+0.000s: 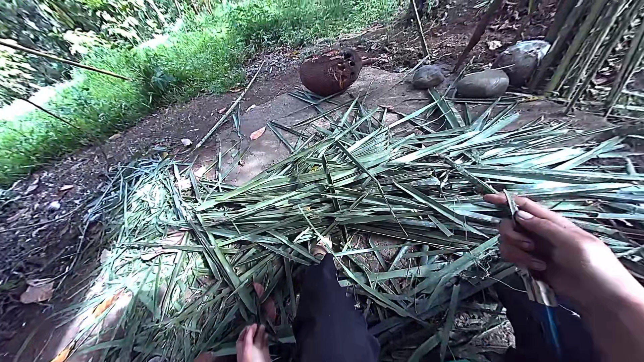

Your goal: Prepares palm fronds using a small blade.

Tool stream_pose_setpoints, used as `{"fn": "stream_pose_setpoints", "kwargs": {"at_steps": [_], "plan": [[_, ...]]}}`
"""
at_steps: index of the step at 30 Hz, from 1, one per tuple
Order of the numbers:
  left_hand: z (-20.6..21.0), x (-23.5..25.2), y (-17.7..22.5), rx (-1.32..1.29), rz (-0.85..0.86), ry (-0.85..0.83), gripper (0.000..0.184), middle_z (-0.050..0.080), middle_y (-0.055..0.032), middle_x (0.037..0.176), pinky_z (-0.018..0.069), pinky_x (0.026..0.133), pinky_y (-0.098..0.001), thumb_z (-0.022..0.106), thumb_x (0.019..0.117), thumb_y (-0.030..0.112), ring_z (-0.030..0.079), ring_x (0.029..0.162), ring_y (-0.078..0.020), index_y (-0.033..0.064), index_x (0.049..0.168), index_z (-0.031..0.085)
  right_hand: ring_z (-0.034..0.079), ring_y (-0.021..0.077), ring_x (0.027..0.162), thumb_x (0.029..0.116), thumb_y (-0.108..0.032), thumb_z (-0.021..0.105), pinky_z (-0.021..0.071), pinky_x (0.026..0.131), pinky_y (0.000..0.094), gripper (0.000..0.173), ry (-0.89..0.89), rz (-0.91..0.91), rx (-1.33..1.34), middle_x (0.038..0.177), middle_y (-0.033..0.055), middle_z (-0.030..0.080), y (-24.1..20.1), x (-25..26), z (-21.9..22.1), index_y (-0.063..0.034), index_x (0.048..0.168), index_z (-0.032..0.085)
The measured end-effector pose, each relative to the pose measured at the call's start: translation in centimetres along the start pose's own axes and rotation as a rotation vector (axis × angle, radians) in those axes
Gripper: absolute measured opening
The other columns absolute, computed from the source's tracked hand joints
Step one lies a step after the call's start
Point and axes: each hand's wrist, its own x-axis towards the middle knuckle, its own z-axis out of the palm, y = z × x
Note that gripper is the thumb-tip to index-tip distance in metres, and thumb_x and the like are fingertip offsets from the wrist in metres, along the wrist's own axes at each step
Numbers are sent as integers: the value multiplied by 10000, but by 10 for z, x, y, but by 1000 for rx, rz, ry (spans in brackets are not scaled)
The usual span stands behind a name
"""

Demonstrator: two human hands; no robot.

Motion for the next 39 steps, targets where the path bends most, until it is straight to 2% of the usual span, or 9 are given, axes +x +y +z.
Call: {"fn": "stream_pose_setpoints", "kwargs": {"at_steps": [2, 4, 9, 11, 13, 18, 23, 33, 39], "plan": [[63, 38, -11, 306, 252, -173, 384, 606, -190, 1088, 552, 762, -340, 510, 1022, 96, 630, 869, -165, -122, 1335, 467, 349, -33, 402, 1014, -183, 266, 319, 369, 127, 443, -17, -3, -18, 598, -135, 447, 1, -3, 1, -192, 1359, 543], [119, 71, -16, 624, 451, -361, 358, 647, -297, 1198, 533, 958, -458, 568, 990, 44, 659, 1085, -325, -154, 1288, 548, 373, -40, 412, 1022, -176, 284, 338, 377, 125, 425, -54, -10, -44, 611, -149, 474, 1, -7, 1, -202, 1358, 544], [226, 130, -30, 1341, 564, -544, 567, 529, -184, 1497, 389, 1156, -543, 645, 977, 178, 490, 1399, -365, 88, 1514, 486, 415, -36, 471, 1066, -203, 321, 369, 428, 138, 395, -145, 19, -118, 671, -154, 512, -5, -9, -4, -227, 1387, 549], [244, 147, -38, 1481, 495, -533, 655, 491, -192, 1532, 379, 1164, -541, 659, 982, 240, 466, 1421, -368, 82, 1564, 403, 420, -33, 477, 1073, -194, 316, 370, 432, 139, 391, -159, 24, -145, 674, -149, 506, -6, -6, -4, -217, 1391, 542], [253, 155, -41, 1545, 438, -536, 512, 570, -196, 1449, 427, 1119, -558, 606, 1022, 285, 541, 1352, -368, 73, 1480, 517, 420, -29, 486, 1071, -184, 314, 367, 438, 143, 401, -174, 19, -163, 677, -146, 502, -6, -2, -4, -210, 1399, 543], [248, 124, -15, 1278, 689, -699, 354, 700, -236, 1058, 523, 937, -578, 548, 1050, 206, 690, 1015, -396, -30, 1309, 598, 393, -34, 485, 1087, -209, 330, 337, 426, 136, 391, -244, -7, -188, 675, -130, 464, 4, 3, 4, -197, 1413, 546], [252, 61, 50, 935, 592, -851, 286, 664, -113, 870, 532, 766, -378, 612, 1006, 148, 633, 775, -174, -47, 1215, 608, 416, 8, 485, 1068, -267, 407, 375, 437, 204, 390, -350, -1, -410, 666, -78, 485, 25, 6, 37, -152, 1403, 569], [243, -69, 179, 713, 530, -1285, 329, 669, 20, 951, 566, 787, -213, 651, 914, 39, 665, 847, -28, 13, 1223, 542, 643, 175, 800, 959, -282, 689, 538, 770, 391, 528, -303, -39, -423, 989, 131, 699, 49, 71, 140, -53, 1418, 566], [224, -91, 209, 239, 610, -1487, 230, 696, 54, 1053, 558, 894, -253, 637, 973, 283, 668, 986, -71, 141, 1153, 615, 574, 4, 706, 883, -214, 785, 506, 682, 215, 389, -392, -105, -90, 853, -22, 650, 27, 74, 166, -37, 1206, 661]]}}
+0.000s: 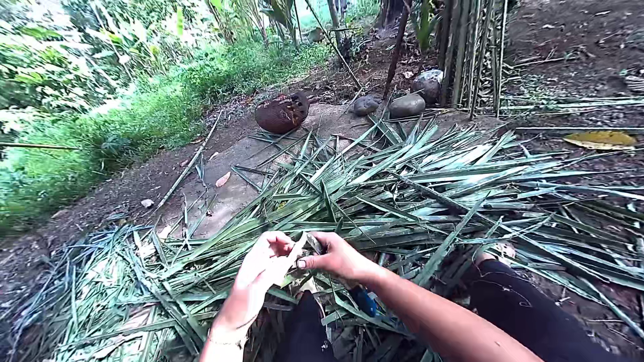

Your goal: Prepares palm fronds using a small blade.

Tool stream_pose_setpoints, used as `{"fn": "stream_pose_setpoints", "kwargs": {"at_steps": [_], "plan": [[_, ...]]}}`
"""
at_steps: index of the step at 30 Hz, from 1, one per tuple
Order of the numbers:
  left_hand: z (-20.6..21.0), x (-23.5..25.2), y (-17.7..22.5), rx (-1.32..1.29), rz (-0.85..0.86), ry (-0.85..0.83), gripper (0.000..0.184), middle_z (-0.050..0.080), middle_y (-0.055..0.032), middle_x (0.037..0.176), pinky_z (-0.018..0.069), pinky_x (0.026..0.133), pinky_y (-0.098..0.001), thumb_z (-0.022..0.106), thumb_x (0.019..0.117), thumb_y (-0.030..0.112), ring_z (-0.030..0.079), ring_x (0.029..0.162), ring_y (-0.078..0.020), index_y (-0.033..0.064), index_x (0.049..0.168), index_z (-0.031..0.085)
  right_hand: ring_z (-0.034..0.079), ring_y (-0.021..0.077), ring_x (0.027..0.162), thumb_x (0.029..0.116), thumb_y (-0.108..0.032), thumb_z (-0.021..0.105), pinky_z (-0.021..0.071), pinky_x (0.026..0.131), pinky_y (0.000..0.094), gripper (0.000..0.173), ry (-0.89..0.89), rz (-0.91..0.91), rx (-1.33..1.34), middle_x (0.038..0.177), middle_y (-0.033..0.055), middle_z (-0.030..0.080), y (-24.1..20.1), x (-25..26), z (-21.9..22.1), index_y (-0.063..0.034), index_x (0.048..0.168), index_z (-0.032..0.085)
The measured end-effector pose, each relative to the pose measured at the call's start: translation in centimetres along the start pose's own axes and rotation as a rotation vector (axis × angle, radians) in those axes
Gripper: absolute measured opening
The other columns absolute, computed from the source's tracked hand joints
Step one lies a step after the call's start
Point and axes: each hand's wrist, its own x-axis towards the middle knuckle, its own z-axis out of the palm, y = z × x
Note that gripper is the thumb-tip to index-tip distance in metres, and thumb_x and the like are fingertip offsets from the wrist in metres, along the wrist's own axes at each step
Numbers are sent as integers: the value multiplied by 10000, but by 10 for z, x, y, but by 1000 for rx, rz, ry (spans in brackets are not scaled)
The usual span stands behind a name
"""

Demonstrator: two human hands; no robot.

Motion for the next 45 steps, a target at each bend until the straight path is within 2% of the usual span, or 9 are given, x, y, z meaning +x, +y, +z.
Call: {"fn": "stream_pose_setpoints", "kwargs": {"at_steps": [3, 12, 16, 23, 27, 31, 34, 40, 45], "plan": [[9, -5, 7, -159, 192, -60, 583, 679, 40, 1198, 529, 990, -301, 671, 882, 620, 642, 1119, -104, 184, 1264, 609, 612, -25, 708, 881, -146, 777, 524, 679, 188, 236, 5, -100, 98, 832, -53, 689, -16, -3, 4, -39, 1073, 692], [41, 0, 28, 387, 549, 295, 176, 648, 202, 990, 548, 691, -122, 535, 1041, 445, 624, 812, 80, 295, 1100, 607, 448, -7, 578, 955, -373, 699, 370, 555, 197, 383, -77, -408, -591, 641, -37, 513, -82, -31, -47, -1, 881, 647], [24, 3, 41, 766, 674, 232, 453, 612, 43, 873, 470, 727, -64, 481, 1038, 531, 578, 806, 104, 89, 1036, 577, 544, 169, 550, 986, -445, 624, 447, 528, 372, 456, -137, -455, -1005, 600, 50, 530, -121, -49, -70, -1, 891, 657], [10, 13, 63, 1128, 790, 65, 500, 620, -90, 778, 482, 632, -174, 423, 1070, 514, 613, 694, -86, 46, 984, 575, 475, -20, 523, 993, -394, 635, 371, 479, 189, 345, -215, -437, -1011, 586, -69, 516, -158, -77, -91, -78, 867, 689], [-1, 10, 55, 1200, 740, 165, 538, 600, -98, 737, 485, 579, -230, 391, 1074, 535, 604, 640, -122, 47, 943, 576, 492, -11, 527, 990, -336, 653, 394, 483, 200, 279, -141, -369, -1023, 597, -67, 538, -160, -93, -105, -90, 868, 701], [-111, -43, 66, 1289, 167, 613, 480, 638, -332, 987, 501, 821, -528, 440, 1061, 315, 644, 903, -380, -137, 1121, 590, 553, 120, 503, 886, -168, 764, 464, 495, 382, 194, 238, -99, -1155, 555, -19, 568, -147, -142, -209, -124, 718, 678], [-84, -37, 58, 1224, -9, 482, 430, 633, -364, 1045, 467, 832, -666, 479, 1013, 247, 636, 958, -507, -138, 1171, 584, 543, 168, 570, 947, -229, 743, 457, 578, 422, 235, 192, 220, -1119, 607, 35, 562, -133, -152, -214, -58, 795, 692], [14, 30, 26, 936, 382, 304, 248, 719, -130, 1018, 540, 845, -232, 552, 997, 157, 675, 923, -88, -43, 1080, 672, 640, 527, 1030, 962, -337, 698, 455, 856, 729, 407, 78, 499, -1284, 1038, 306, 676, -85, -91, -148, 29, 1136, 670], [75, 48, 32, 463, 635, 324, 159, 684, 98, 1017, 558, 879, -155, 698, 967, 275, 652, 980, 36, 117, 978, 703, 396, -29, 535, 879, -455, 760, 365, 525, 167, 757, 263, -225, -594, 648, -92, 494, -83, -82, -88, -54, 1474, 520]]}}
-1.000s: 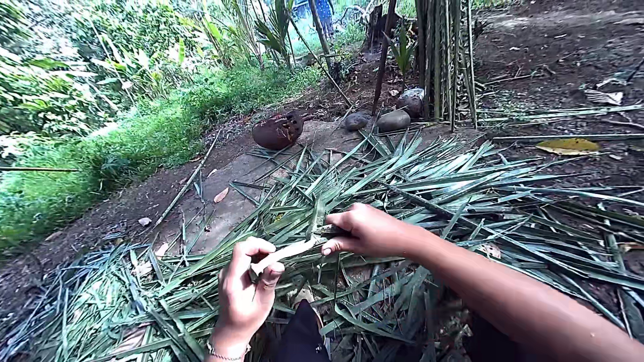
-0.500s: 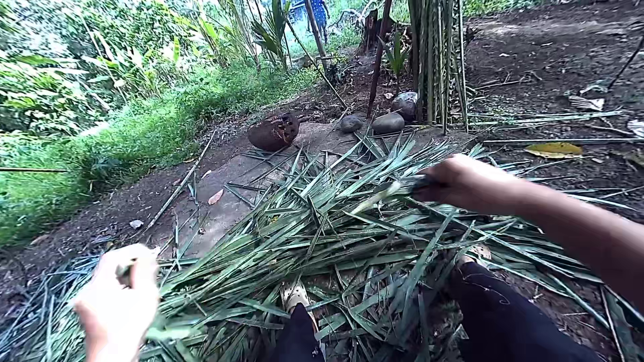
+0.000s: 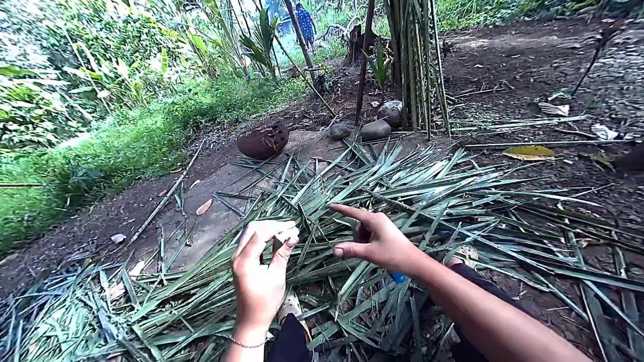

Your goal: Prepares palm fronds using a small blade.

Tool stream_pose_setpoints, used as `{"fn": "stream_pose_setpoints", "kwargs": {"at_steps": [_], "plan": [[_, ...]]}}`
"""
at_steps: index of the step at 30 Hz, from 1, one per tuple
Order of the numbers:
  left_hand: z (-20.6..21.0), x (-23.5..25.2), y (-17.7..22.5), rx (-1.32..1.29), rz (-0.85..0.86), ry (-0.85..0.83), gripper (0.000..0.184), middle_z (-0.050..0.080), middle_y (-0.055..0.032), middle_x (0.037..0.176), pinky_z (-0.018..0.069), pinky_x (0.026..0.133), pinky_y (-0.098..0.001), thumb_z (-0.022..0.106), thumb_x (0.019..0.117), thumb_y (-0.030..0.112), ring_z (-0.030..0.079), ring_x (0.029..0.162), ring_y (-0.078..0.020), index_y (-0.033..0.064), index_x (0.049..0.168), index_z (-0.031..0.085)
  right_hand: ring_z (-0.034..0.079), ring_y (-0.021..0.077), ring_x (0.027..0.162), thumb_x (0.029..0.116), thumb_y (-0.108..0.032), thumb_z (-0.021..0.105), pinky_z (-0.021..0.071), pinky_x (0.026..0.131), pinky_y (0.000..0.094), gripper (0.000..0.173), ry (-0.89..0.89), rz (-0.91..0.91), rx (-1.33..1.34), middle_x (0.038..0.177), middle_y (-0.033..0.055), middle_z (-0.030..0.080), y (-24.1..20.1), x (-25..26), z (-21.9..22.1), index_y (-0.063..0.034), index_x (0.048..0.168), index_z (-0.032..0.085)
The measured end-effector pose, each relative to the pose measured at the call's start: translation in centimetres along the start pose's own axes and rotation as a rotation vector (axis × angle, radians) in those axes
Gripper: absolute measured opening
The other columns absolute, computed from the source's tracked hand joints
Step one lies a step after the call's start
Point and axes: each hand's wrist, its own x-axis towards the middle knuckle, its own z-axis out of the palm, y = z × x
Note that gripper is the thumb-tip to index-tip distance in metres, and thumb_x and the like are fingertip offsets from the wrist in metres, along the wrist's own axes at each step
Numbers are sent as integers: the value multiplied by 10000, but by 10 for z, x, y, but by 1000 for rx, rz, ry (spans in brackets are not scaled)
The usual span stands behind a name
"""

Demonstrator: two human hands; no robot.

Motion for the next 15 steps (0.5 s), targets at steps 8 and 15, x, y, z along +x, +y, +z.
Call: {"fn": "stream_pose_setpoints", "kwargs": {"at_steps": [8, 15], "plan": [[-18, -11, 29, 25, 78, -251, 345, 617, 109, 894, 476, 706, -54, 520, 1032, 502, 585, 814, 112, 163, 1023, 589, 471, -35, 557, 971, -311, 690, 384, 528, 147, 321, -166, -408, 159, 630, -26, 555, -18, 2, 17, 8, 942, 672], [-125, -14, 14, 625, 32, -391, 617, 582, -75, 826, 483, 702, -241, 308, 1057, 616, 595, 783, -90, 57, 998, 562, 647, 320, 608, 949, -328, 708, 492, 570, 537, 258, -346, -100, -785, 621, 101, 613, 10, -5, -55, -76, 895, 701]]}}
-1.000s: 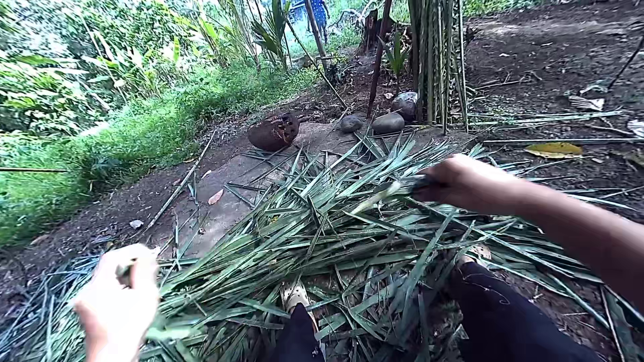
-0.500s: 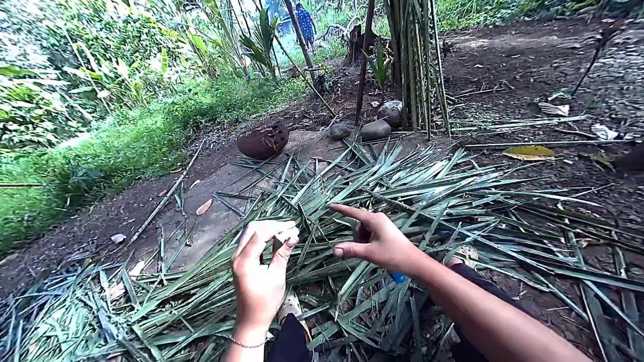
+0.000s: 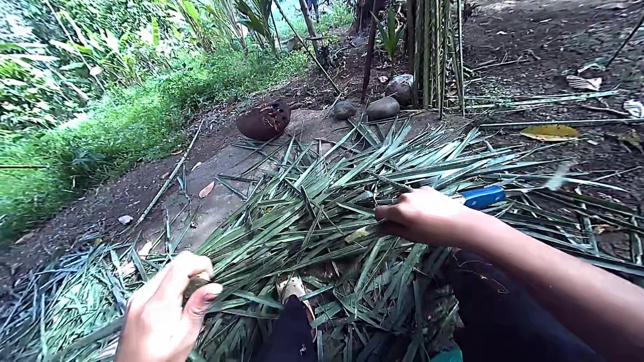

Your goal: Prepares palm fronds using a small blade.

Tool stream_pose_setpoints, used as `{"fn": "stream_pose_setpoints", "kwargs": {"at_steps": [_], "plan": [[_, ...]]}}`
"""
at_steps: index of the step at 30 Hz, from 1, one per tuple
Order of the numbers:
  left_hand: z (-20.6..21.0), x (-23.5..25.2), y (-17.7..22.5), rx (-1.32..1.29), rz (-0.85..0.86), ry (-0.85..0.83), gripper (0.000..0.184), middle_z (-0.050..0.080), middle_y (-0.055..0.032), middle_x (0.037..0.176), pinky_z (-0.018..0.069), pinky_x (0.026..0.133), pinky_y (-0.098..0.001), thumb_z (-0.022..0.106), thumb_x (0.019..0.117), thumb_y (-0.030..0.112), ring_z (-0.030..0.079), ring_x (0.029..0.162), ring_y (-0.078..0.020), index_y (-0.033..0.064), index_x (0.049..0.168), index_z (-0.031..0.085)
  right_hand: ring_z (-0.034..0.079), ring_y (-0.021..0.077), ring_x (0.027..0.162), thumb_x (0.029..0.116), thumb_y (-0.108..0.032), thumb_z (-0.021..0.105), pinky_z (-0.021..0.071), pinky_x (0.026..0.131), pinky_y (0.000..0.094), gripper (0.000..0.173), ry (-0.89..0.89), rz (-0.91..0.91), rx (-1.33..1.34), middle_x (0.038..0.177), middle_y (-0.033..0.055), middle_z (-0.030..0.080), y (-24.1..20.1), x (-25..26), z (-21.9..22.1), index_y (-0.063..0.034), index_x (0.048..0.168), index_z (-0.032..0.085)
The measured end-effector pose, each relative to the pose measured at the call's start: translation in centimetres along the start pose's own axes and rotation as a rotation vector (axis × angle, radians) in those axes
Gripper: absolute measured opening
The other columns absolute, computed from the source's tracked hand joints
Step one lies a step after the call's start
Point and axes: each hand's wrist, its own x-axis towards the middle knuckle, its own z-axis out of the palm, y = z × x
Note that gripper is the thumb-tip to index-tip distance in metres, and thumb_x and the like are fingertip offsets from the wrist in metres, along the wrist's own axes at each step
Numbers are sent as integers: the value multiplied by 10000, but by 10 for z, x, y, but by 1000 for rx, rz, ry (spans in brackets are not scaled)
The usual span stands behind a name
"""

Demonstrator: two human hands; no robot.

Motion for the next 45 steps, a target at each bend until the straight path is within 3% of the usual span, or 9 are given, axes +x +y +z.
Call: {"fn": "stream_pose_setpoints", "kwargs": {"at_steps": [2, 4, 10, 18, 24, 27, 33, 39, 45], "plan": [[3, -6, -11, -366, -68, 178, 365, 568, 154, 979, 447, 776, -118, 423, 1045, 568, 548, 891, 73, 247, 1133, 572, 674, 376, 724, 928, -411, 737, 504, 679, 602, 387, -92, 176, 13, 734, 142, 674, 9, 4, 5, -97, 1148, 688], [13, 0, -3, -725, -50, 472, 183, 645, 161, 960, 505, 711, -152, 573, 996, 452, 616, 824, 12, 303, 1099, 601, 652, 365, 711, 901, -494, 740, 505, 690, 600, 635, -64, 195, 127, 756, 140, 671, 2, 9, 13, -149, 1410, 579], [43, 24, 61, -914, 23, 924, 153, 643, 49, 1018, 583, 844, -276, 738, 942, 273, 661, 952, -100, 199, 997, 616, 370, -38, 502, 1058, -338, 380, 320, 453, 147, 458, -35, -269, 1243, 664, -81, 455, -77, -5, 30, -80, 1398, 546], [115, -1, 119, -1492, -402, 843, 98, 733, 24, 1018, 605, 914, -277, 731, 920, 118, 720, 1024, -105, 213, 936, 714, 467, -27, 495, 1067, -239, 396, 408, 469, 126, 471, -184, -194, 2240, 651, -112, 488, -125, -2, 51, -294, 1525, 300], [130, -24, 104, -1389, -307, 365, 132, 676, 145, 1162, 552, 900, -194, 763, 907, 265, 635, 1090, -18, 328, 1023, 768, 467, -36, 492, 1074, -214, 446, 417, 480, 125, 215, -67, -135, 2307, 628, -125, 477, -110, -1, 55, -267, 1279, 413], [122, -30, 87, -1616, -261, 7, 337, 657, 17, 1291, 574, 832, -229, 645, 965, 441, 675, 1028, -81, 215, 1207, 708, 475, -64, 537, 1059, -250, 533, 412, 512, 112, 126, 40, -214, 2101, 651, -152, 503, -94, -4, 60, -261, 1173, 479], [107, -20, 104, -1624, -682, -349, 170, 670, 92, 785, 500, 538, -111, 425, 1097, 278, 609, 612, 37, 175, 1175, 536, 410, -105, 566, 1076, -292, 516, 325, 494, 77, 78, -32, -460, 1724, 695, -155, 462, -69, -4, 63, -231, 1113, 485], [123, -23, 124, -1288, -676, 70, 278, 520, 197, 688, 345, 513, -78, 397, 1084, 150, 409, 557, 118, 201, 912, 610, 388, -67, 510, 1075, -224, 398, 319, 447, 99, 468, -294, -266, 1713, 691, -129, 449, -77, -9, 57, -204, 1535, 315], [121, -27, 137, -1199, -646, 203, 292, 552, 218, 692, 378, 534, -73, 409, 1077, 133, 463, 581, 125, 217, 893, 619, 381, -54, 515, 1086, -170, 359, 308, 451, 106, 430, -283, -239, 1731, 697, -121, 467, -92, -8, 65, -157, 1513, 403]]}}
